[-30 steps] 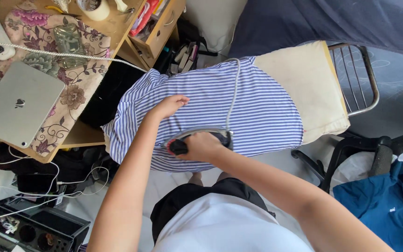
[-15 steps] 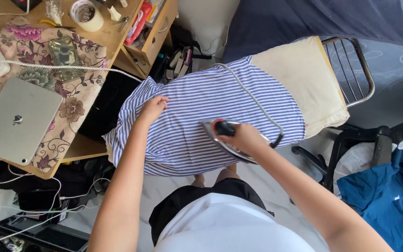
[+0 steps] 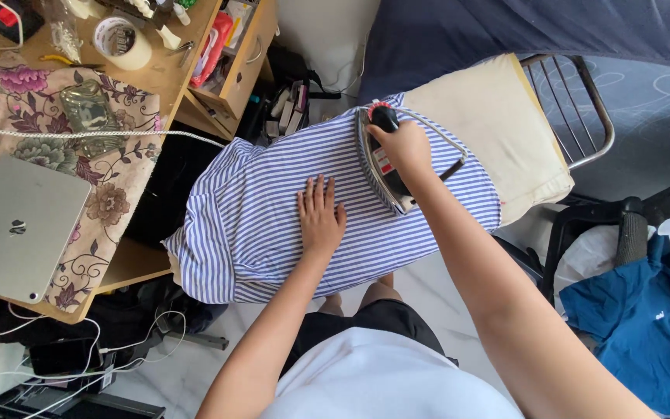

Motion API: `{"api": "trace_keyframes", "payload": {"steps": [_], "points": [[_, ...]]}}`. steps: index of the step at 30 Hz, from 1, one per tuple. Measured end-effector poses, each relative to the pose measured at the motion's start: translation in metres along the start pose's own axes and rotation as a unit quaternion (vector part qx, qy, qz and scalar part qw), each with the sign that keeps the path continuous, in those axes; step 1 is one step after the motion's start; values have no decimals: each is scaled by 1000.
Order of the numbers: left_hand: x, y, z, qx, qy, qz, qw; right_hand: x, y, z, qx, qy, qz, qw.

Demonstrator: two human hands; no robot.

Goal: Ironing a blue and white striped shirt on an ironing board.

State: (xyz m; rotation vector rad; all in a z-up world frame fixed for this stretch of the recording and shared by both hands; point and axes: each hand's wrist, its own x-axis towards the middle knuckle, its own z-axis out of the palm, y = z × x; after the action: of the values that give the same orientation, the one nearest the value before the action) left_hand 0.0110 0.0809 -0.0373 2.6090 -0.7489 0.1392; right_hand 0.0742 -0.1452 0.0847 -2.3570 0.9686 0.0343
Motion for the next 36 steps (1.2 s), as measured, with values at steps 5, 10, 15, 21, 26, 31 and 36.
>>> {"api": "trace_keyframes", "payload": {"steps": [5,10,15,21,26,31,36], "points": [[-4,4,-5,6,-6,-3,1000,-6,9,7,2,-4,-1,1000],[-11,5,-7,4,-14,1,1000,-81,44,-26,10,-65,35,997],[-10,8,-7,24,-11,-6,1000,-132,106,-56,-29,-45,129,990],[-2,6,-3,42,-10,1,999,-84,124,-58,-49,16,105,993],[3,7,-1,34,-33,-12,999,-1,91,-64,-11,45,61,997],[12,17,9,67,-31,-16,997,57,76,-58,-3,63,45,997],[32,36,22,60,-17,11,998,41,92,-62,20,31,24,999]]}}
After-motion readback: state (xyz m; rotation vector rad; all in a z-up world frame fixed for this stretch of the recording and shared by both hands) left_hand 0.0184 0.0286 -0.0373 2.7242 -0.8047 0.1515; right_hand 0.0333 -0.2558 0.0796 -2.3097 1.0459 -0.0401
